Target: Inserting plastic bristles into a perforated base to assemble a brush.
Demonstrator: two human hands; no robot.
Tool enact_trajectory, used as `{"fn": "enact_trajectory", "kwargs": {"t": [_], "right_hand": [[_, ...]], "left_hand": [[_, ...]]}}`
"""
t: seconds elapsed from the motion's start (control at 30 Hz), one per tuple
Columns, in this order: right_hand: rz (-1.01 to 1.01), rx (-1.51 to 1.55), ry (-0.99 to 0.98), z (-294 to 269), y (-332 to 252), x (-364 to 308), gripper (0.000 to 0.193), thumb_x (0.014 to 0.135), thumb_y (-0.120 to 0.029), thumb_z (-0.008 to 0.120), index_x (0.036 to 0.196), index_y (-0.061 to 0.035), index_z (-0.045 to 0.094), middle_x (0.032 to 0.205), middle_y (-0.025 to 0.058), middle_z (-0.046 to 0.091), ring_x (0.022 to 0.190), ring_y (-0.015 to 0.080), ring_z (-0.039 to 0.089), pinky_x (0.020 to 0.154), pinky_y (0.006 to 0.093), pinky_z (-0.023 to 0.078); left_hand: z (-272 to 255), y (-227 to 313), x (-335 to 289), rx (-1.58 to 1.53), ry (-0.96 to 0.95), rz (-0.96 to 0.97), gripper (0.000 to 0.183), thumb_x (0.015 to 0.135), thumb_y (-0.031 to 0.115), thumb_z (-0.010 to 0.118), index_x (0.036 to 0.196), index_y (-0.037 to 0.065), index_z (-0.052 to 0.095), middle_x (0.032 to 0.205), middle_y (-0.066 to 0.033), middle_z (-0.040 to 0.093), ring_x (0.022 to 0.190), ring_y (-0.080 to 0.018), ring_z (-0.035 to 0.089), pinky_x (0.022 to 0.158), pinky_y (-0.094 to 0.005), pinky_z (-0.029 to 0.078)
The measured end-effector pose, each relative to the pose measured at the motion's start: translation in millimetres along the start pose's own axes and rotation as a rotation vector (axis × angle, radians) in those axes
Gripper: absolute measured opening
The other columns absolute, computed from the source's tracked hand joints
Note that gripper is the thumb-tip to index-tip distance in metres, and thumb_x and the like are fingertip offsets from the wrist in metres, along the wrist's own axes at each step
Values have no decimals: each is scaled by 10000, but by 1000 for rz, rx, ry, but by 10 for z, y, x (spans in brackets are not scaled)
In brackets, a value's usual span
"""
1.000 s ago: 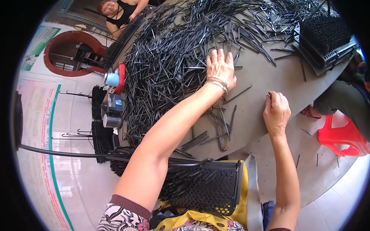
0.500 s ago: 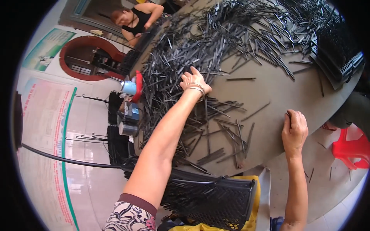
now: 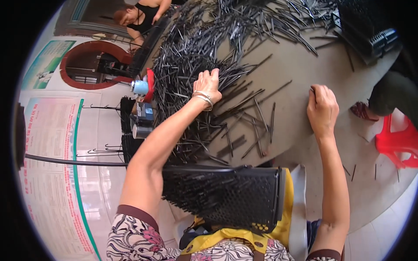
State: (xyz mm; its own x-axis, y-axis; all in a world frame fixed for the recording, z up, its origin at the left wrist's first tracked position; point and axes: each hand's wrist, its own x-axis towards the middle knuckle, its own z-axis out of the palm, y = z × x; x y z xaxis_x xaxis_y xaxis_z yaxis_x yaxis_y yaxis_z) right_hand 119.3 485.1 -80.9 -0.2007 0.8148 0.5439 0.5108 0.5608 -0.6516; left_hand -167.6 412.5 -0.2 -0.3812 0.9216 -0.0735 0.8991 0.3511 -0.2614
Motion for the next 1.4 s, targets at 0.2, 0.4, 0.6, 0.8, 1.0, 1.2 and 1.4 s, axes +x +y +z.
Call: {"fn": "enact_trajectory", "kwargs": {"t": [0.2, 0.4, 0.6, 0.8, 1.0, 1.2, 1.4], "right_hand": [[-33, -34, 44, 27, 68, -36, 60, 784, -51, 576, 830, -20, 554, 791, 121, 578, 757, 292, 565, 669, 346, 450], [-42, -45, 38, 25, 101, -55, 66, 782, -53, 580, 838, -25, 560, 790, 119, 583, 751, 287, 569, 662, 333, 452], [-44, -58, 27, 14, 94, -44, 71, 780, -57, 587, 841, -28, 566, 785, 118, 586, 740, 282, 574, 659, 325, 454], [-37, -26, 25, 20, 85, -42, 78, 778, -62, 591, 847, -29, 577, 793, 119, 591, 744, 279, 580, 665, 321, 457], [-40, -43, 32, 15, 113, -55, 82, 773, -62, 595, 845, -25, 582, 799, 122, 598, 745, 285, 583, 670, 310, 459], [47, 6, -2, -1, 109, -74, 169, 762, -86, 625, 910, -15, 585, 841, 135, 602, 790, 283, 587, 705, 320, 460], [-373, 23, -490, -268, -457, -468, 787, 570, -312, 765, 1237, -56, 435, 1251, 259, 388, 1179, 418, 348, 973, 485, 307]], "left_hand": [[77, 194, -426, 10, 62, 282, 738, 567, -2, 619, 1255, 98, 373, 1199, -208, 438, 1128, -354, 423, 822, -435, 436], [-65, 244, -307, 7, -10, 265, 827, 535, 80, 644, 1292, 5, 319, 1210, -155, 441, 1149, -309, 400, 859, -469, 382], [-56, 332, 33, 280, 106, 483, 750, 564, 192, 662, 1224, -23, 376, 1243, -174, 410, 1184, -315, 374, 1011, -535, 227], [-19, 308, 303, -36, -62, 241, 645, 491, 241, 746, 1005, -39, 474, 1000, -207, 541, 967, -322, 541, 854, -345, 451], [55, 427, 225, 15, 19, 206, 426, 621, 119, 613, 979, -69, 477, 961, -240, 564, 926, -349, 570, 828, -376, 467], [64, 513, 207, 48, 85, 173, 369, 631, 62, 579, 952, -80, 466, 902, -264, 582, 876, -371, 593, 772, -402, 492], [-398, 157, 246, -204, 87, -82, 480, 597, 155, 640, 979, -99, 498, 927, -282, 597, 872, -394, 599, 812, -401, 474]]}}
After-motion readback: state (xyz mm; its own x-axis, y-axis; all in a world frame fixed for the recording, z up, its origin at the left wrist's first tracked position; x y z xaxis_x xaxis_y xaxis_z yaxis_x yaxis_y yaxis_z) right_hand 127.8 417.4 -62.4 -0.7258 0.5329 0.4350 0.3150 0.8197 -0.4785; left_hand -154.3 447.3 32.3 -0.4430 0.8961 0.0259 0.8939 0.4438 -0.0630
